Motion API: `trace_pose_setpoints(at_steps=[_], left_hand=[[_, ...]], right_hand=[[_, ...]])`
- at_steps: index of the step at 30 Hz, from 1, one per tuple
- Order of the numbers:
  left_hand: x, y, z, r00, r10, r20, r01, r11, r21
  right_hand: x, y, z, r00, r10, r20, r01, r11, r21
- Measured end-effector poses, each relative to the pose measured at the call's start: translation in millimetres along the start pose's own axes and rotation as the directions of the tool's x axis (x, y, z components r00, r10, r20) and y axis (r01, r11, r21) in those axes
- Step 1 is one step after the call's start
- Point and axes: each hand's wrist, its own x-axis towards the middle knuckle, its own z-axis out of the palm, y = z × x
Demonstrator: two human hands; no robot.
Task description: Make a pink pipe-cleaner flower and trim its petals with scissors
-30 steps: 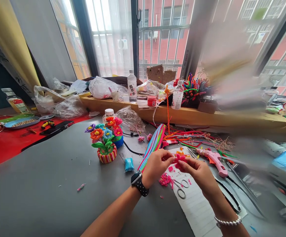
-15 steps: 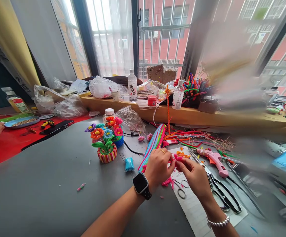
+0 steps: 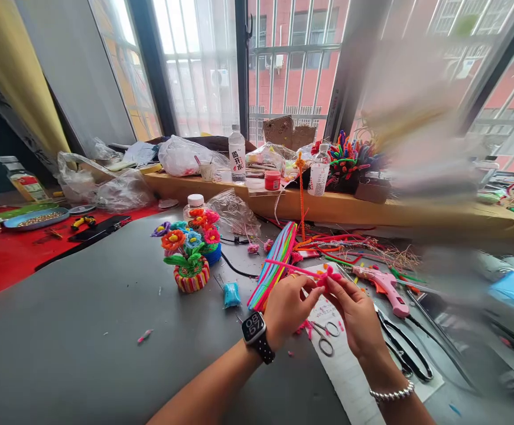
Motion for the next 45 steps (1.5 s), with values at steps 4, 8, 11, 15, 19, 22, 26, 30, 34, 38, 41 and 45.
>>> trace_pose_setpoints(at_steps=[4,8,11,15,19,22,26,30,34,38,41,45], left_hand=[[4.1,-4.6,-2.4,0.999,-0.033,-0.007,0.031,0.988,-0.152],[6.8,-11.9,-5.0,1.0,0.025,0.008,-0.024,0.995,-0.095],[7.2,-14.9,-5.8,0.998,0.056,0.02,-0.056,0.998,-0.021],[6.1,-13.3,-5.1,1.0,0.023,-0.019,-0.021,0.996,0.092],[4.3,-10.1,-4.0,0.998,0.045,-0.049,-0.034,0.976,0.216],[2.2,-8.4,-2.2,0.992,0.099,-0.077,-0.068,0.942,0.329],[-1.9,-5.9,4.2,0.965,0.243,-0.097,-0.169,0.862,0.479],[-5.9,-2.1,10.9,0.951,0.298,-0.081,-0.228,0.854,0.468],[-5.2,-1.8,7.8,0.966,0.244,-0.086,-0.205,0.925,0.319],[0.5,-5.4,-1.2,0.986,0.114,-0.125,-0.103,0.991,0.088],[3.8,-6.2,-5.0,0.994,0.058,-0.092,-0.065,0.995,-0.074],[4.6,-4.6,-6.9,0.996,0.068,-0.059,-0.078,0.98,-0.184]], right_hand=[[-3.3,-1.7,1.9,0.998,0.033,0.05,-0.031,0.999,-0.037],[-0.7,-7.2,-3.4,0.985,0.094,0.147,-0.078,0.991,-0.112],[1.2,-11.9,-5.7,0.975,0.09,0.203,-0.053,0.982,-0.18],[1.5,-11.3,-5.6,0.976,0.084,0.202,-0.033,0.97,-0.24],[1.2,-2.5,-5.5,0.976,0.049,0.21,0.012,0.96,-0.279],[0.5,4.0,-4.2,0.978,0.007,0.21,0.06,0.947,-0.314],[-0.6,9.5,-2.1,0.987,-0.027,0.158,0.081,0.935,-0.346],[1.1,12.1,-3.1,0.996,-0.042,0.073,0.063,0.947,-0.314],[3.3,8.5,-3.4,1.0,0.023,0.014,-0.021,0.994,-0.108],[1.3,3.1,0.7,0.997,0.076,-0.01,-0.076,0.996,0.055],[-1.4,1.9,3.4,0.995,0.101,0.003,-0.101,0.993,0.059],[-3.8,0.9,4.9,0.997,0.079,0.011,-0.079,0.996,0.037]])
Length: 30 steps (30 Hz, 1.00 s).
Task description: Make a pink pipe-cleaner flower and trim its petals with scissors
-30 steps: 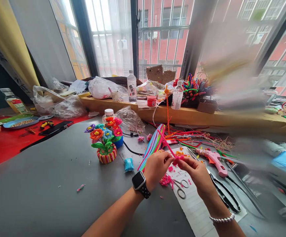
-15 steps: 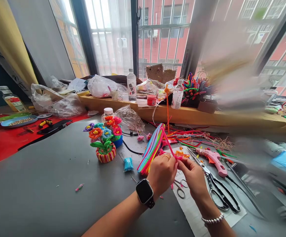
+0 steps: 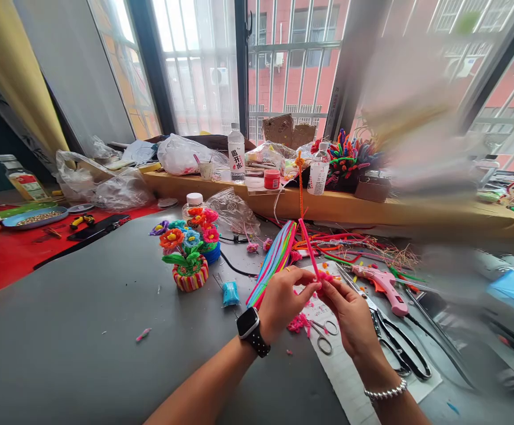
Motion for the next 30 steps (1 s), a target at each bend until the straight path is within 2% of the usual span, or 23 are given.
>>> trace_pose_setpoints(at_steps=[3,6,11,17,22,30], left_hand=[[-0.6,-0.2,0.1,1.0,0.029,-0.002,-0.029,0.999,-0.016],[-1.2,-2.0,0.9,0.998,0.031,-0.062,-0.03,0.999,0.02],[-1.5,-4.2,1.2,0.993,0.036,-0.108,-0.027,0.997,0.079],[-2.0,-5.6,1.7,0.992,0.119,-0.042,-0.112,0.984,0.139],[-1.8,-7.8,1.6,0.981,0.192,-0.013,-0.185,0.958,0.22],[-1.6,-6.4,0.8,0.977,0.213,-0.015,-0.206,0.956,0.209]], right_hand=[[-1.4,-1.0,1.0,1.0,-0.009,-0.004,0.009,1.0,-0.007],[-2.1,-0.9,1.2,0.999,-0.013,0.043,0.016,0.998,-0.054],[-0.8,1.0,-2.3,0.989,-0.086,0.118,0.108,0.975,-0.193],[0.3,2.5,-3.9,0.989,-0.125,0.078,0.141,0.958,-0.248],[-1.2,1.8,-3.0,0.981,-0.16,0.106,0.185,0.935,-0.303],[-1.4,1.9,-3.3,0.981,-0.161,0.11,0.187,0.934,-0.305]])
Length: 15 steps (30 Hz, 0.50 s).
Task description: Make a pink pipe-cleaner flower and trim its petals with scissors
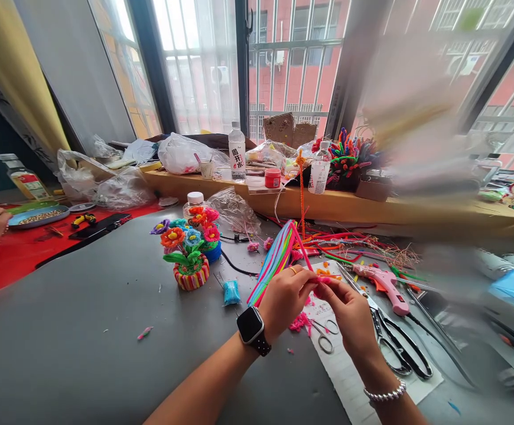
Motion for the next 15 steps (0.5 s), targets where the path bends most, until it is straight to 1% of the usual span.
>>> trace_pose_setpoints(at_steps=[5,7,11,15], left_hand=[[0.0,-2.5,-1.7,0.997,0.027,0.068,-0.027,1.0,0.0],[0.5,-3.3,-2.0,0.997,0.035,0.076,-0.034,0.999,-0.013],[1.7,-2.8,-2.6,1.0,0.012,0.028,-0.011,0.999,-0.03],[1.9,-1.7,-3.1,1.0,-0.003,-0.01,0.003,0.999,-0.039]], right_hand=[[0.7,-2.3,-1.9,1.0,0.014,0.023,-0.013,1.0,-0.008],[0.8,-3.5,-2.4,0.999,0.029,0.027,-0.03,1.0,0.01],[1.0,-6.6,-2.9,0.998,0.055,0.035,-0.057,0.997,0.054],[2.5,-8.8,-4.6,0.996,0.075,0.057,-0.077,0.996,0.048]])
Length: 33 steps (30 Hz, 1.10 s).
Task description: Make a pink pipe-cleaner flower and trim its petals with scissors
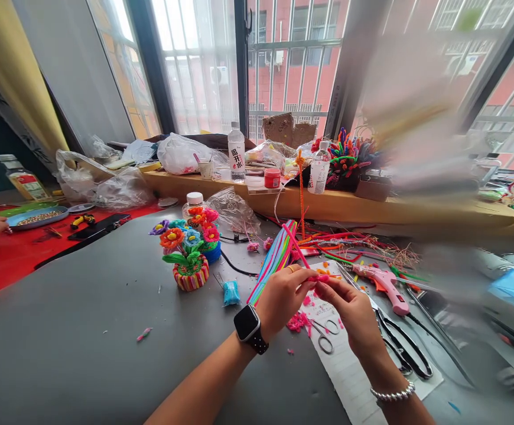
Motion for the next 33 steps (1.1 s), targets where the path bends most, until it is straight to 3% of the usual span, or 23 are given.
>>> trace_pose_setpoints(at_steps=[7,16,26,33], left_hand=[[-1.3,-0.1,0.5,0.996,-0.081,0.034,0.081,0.997,0.006],[-0.5,-0.2,1.0,0.993,-0.102,0.055,0.102,0.995,0.006],[-2.6,-2.8,3.2,0.998,-0.056,0.012,0.055,0.998,0.013],[-3.2,-1.6,5.1,1.0,-0.012,0.018,0.012,1.0,-0.005]], right_hand=[[2.1,1.6,-3.2,1.0,0.017,0.021,-0.015,0.996,-0.087],[3.0,7.2,-3.4,0.999,0.03,0.02,-0.027,0.992,-0.126],[-2.4,6.4,2.6,0.998,-0.062,0.013,0.063,0.981,-0.182],[-2.7,7.3,4.1,1.0,-0.012,-0.018,0.01,0.995,-0.103]])
